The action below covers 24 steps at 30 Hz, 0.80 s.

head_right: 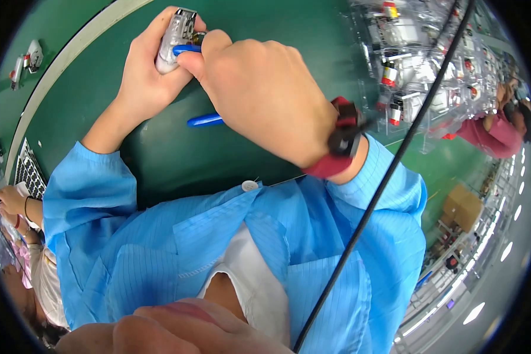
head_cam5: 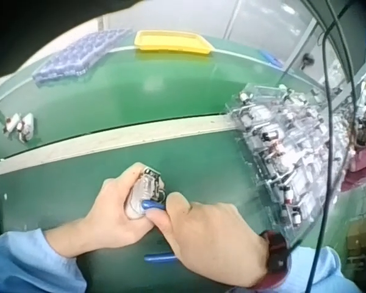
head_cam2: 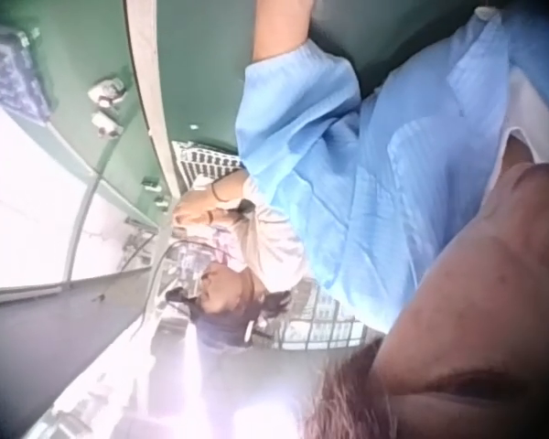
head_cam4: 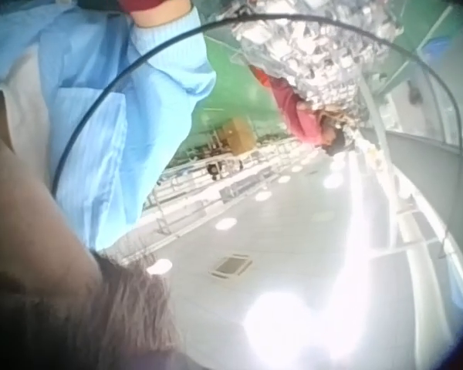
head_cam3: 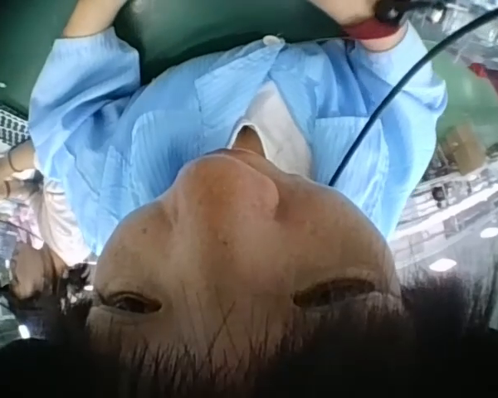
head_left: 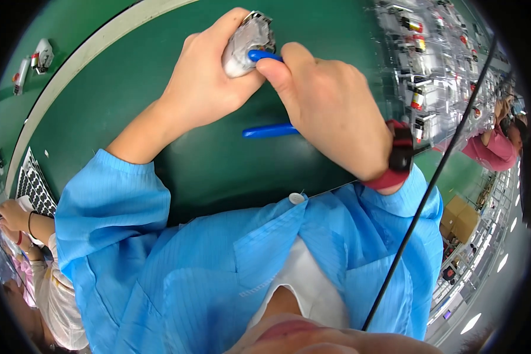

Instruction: The person assembles electronic components by hand, taking circuit boards and plastic casings from a storage tray and joining them together with pliers and a blue plastic tool. The assembled components are then tested.

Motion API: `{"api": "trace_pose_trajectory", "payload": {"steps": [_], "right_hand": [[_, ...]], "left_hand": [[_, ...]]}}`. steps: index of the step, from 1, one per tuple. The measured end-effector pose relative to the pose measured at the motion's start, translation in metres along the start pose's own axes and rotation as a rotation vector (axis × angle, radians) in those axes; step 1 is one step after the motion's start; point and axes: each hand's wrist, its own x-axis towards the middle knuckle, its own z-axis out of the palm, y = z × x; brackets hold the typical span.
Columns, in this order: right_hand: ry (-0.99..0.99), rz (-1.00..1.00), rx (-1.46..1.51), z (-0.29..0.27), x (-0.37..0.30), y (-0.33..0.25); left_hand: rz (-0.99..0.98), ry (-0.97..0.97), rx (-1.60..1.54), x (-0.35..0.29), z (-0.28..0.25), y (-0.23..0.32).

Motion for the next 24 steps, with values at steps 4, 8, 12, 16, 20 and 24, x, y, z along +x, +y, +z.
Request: {"api": "trace_pose_trajectory", "payload": {"steps": [4,8,12,16,20,24], "right_hand": [[-0.069,0.057,0.591,-0.001,0.003,0.010],[-0.055,0.104,0.660,-0.004,0.000,0.006],[-0.114,0.145,0.654,-0.005,0.001,0.001],[-0.048,0.075,0.355,0.000,-0.004,-0.004],[0.064,0.049,-0.134,0.002,-0.008,-0.020],[0.115,-0.005,-0.027,0.011,-0.002,-0.007]], "left_hand": [[-0.030,-0.002,-0.032,-0.001,0.002,0.002],[-0.085,-0.026,-0.053,0.000,0.002,0.006],[-0.028,0.010,-0.056,0.000,0.002,0.006],[0.018,0.039,-0.014,0.002,0.005,0.004],[-0.032,0.076,0.013,0.005,0.006,0.005],[-0.111,0.043,-0.098,0.006,0.001,0.002]]}}
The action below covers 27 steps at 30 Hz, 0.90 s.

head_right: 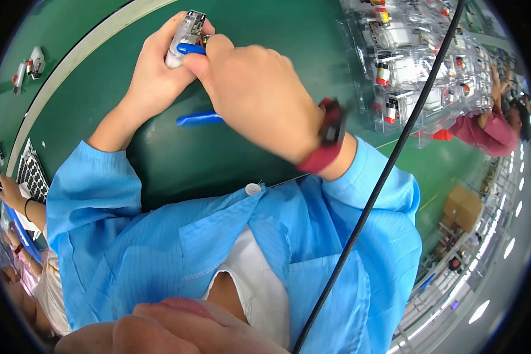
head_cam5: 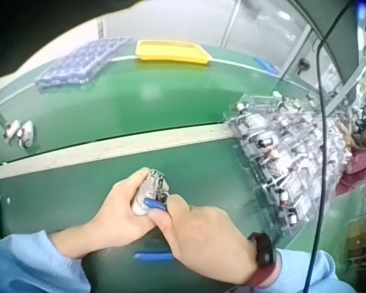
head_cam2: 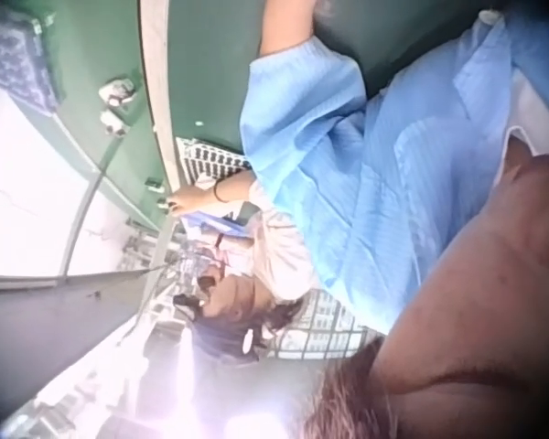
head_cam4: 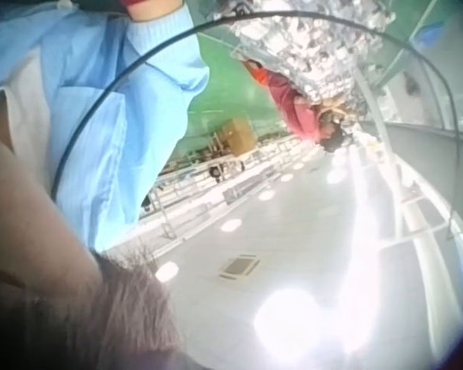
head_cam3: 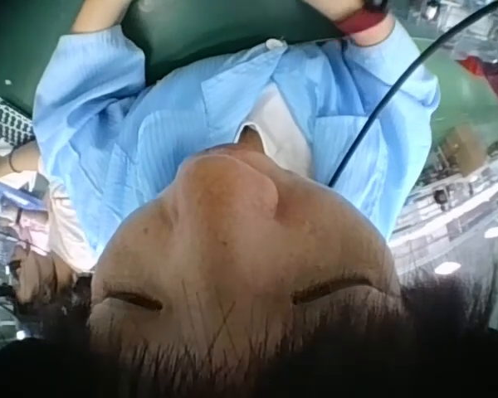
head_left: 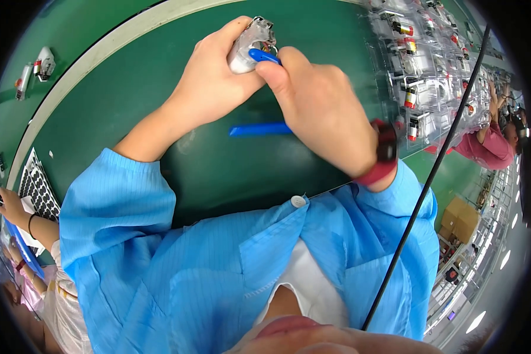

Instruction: The person assembles electronic components by hand, taking circuit boards and plastic casings from a storage tray and joining them together with pliers and a blue plastic tool. The assembled components are then tested.

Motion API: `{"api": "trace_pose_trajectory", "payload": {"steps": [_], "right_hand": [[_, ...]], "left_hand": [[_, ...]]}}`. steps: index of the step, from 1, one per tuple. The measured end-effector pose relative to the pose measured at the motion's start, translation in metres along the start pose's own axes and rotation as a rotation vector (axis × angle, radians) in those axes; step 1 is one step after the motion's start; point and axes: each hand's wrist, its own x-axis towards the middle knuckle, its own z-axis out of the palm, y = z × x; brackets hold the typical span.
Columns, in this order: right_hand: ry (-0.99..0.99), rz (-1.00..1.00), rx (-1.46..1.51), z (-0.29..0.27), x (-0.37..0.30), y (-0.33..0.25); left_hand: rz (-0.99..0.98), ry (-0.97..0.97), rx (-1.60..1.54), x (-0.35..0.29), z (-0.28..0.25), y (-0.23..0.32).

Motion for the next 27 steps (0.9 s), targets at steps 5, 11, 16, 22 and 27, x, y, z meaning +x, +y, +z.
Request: {"api": "trace_pose_trajectory", "payload": {"steps": [5,11,16,22,27], "right_hand": [[-0.335,0.320,0.889,-0.011,0.005,0.013],[-0.404,0.271,0.800,-0.021,0.010,0.012],[-0.452,0.209,0.736,-0.027,0.012,0.016],[-0.335,-0.021,0.275,-0.034,0.011,0.014],[-0.127,-0.080,-0.078,-0.028,0.002,0.000]], "left_hand": [[0.041,0.007,-0.058,-0.002,-0.001,-0.003],[0.023,-0.056,-0.055,-0.004,-0.004,-0.001],[0.107,-0.077,0.001,-0.003,-0.001,-0.004],[0.117,0.009,0.077,-0.001,0.005,0.004],[-0.021,0.006,0.068,0.000,0.002,0.010]]}}
